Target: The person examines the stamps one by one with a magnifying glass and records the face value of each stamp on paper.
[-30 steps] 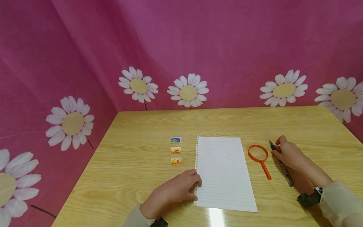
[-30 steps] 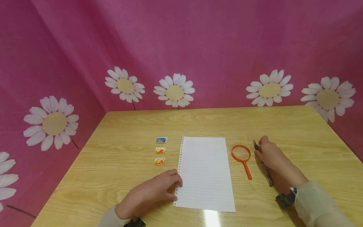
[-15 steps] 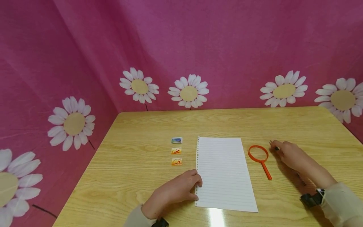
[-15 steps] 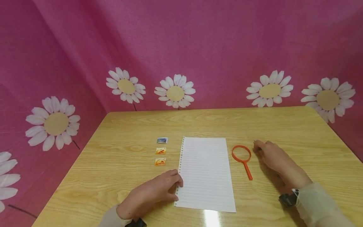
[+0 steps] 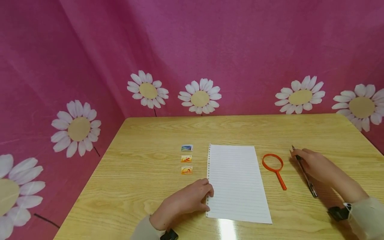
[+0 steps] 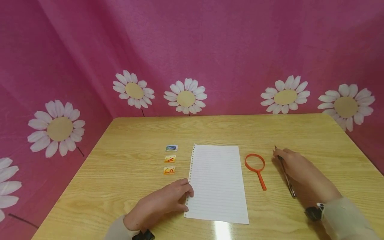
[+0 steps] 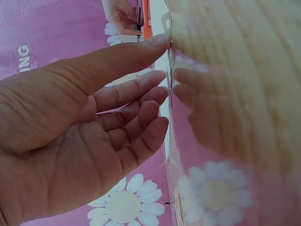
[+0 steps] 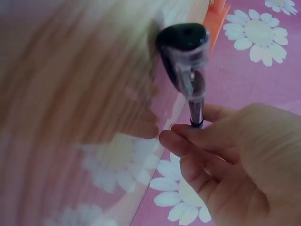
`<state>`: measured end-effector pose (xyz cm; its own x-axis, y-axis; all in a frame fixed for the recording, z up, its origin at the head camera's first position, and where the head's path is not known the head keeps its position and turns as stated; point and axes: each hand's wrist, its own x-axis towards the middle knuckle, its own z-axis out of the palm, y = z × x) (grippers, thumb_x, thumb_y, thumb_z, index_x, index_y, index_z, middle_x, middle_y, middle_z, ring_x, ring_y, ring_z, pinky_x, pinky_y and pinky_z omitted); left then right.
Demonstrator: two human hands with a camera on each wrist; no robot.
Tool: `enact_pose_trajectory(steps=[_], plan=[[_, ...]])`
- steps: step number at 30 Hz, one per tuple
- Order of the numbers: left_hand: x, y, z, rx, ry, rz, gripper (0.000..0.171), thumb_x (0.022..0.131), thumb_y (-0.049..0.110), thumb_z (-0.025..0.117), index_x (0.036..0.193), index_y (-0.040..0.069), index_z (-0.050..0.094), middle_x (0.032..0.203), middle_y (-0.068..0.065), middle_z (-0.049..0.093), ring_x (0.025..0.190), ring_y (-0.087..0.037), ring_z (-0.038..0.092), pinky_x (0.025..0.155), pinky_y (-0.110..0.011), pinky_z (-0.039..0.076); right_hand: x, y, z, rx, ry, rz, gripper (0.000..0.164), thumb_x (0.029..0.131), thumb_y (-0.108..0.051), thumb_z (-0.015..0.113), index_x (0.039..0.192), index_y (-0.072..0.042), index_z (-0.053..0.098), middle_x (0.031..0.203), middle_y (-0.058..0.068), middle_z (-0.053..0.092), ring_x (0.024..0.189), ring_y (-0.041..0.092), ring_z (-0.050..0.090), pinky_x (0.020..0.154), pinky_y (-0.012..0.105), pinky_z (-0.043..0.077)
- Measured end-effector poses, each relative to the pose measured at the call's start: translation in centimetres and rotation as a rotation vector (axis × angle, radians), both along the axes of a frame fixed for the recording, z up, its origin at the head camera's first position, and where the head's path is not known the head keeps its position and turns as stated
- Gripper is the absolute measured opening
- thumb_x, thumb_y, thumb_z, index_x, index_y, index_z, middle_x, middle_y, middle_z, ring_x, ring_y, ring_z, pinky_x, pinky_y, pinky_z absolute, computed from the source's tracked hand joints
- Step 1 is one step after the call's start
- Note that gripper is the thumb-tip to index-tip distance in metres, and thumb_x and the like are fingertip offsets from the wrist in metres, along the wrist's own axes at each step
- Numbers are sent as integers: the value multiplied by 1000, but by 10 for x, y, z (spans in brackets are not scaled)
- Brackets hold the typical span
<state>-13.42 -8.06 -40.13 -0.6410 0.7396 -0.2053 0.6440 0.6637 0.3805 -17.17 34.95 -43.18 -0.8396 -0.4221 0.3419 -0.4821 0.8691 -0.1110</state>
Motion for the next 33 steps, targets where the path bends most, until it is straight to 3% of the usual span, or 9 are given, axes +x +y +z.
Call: enact_pose_trajectory(steps=[10, 14, 18, 21, 25, 29, 33], plan=[[1, -2, 1, 38, -17, -5, 28, 83, 18, 78, 103, 9, 61, 96, 3, 50, 81, -4, 39, 75, -16, 39, 2, 9, 1, 58, 59, 25, 39, 67, 7, 81, 100, -6, 63, 82, 6, 62, 67, 15, 59, 53, 33, 52], [1, -2, 2, 33, -16, -6, 28, 83, 18, 78, 103, 9, 61, 98, 3, 50, 83, -4, 40, 77, -16, 39, 4, 11, 3, -1, 28, 15, 40, 69, 4, 81, 102, -8, 63, 86, 2, 65, 71, 10, 60, 57, 31, 53], [1, -2, 1, 33, -18, -3, 28, 83, 19, 78, 103, 10, 60, 99, 3, 50, 84, -4, 40, 79, -16, 39, 7, 9, 7, -168, -28, -30, 37, 80, 4, 73, 113, -5, 61, 94, 8, 69, 82, -8, 55, 60, 23, 50], [0, -2, 0, 31, -24, -2, 28, 83, 19, 78, 103, 10, 60, 100, 4, 51, 85, -4, 40, 80, -16, 39, 10, 7, 9, -348, -59, -65, 32, 90, -1, 66, 121, -3, 59, 100, -7, 68, 87, -19, 49, 65, 11, 45], [-1, -3, -1, 38, -39, -2, 29, 83, 20, 78, 103, 10, 60, 101, 3, 51, 87, -4, 41, 82, -16, 40, 13, 6, 10, -609, -101, -54, 26, 99, -5, 54, 124, 0, 57, 97, -29, 61, 84, -14, 57, 66, 8, 45], [-5, -5, -4, 69, -88, 11, 29, 83, 20, 79, 103, 10, 61, 102, 3, 52, 89, -5, 43, 85, -17, 42, 15, 6, 10, -820, -154, -36, 25, 102, -4, 44, 123, -6, 59, 94, -22, 67, 83, -6, 63, 65, 15, 50], [-9, -5, -5, 102, -157, 44, 29, 82, 20, 79, 102, 12, 61, 101, 4, 53, 88, -4, 44, 84, -16, 41, 18, 6, 10, -1021, -223, -20, 27, 104, -7, 43, 123, -11, 61, 92, -15, 69, 81, -1, 64, 67, 15, 50]])
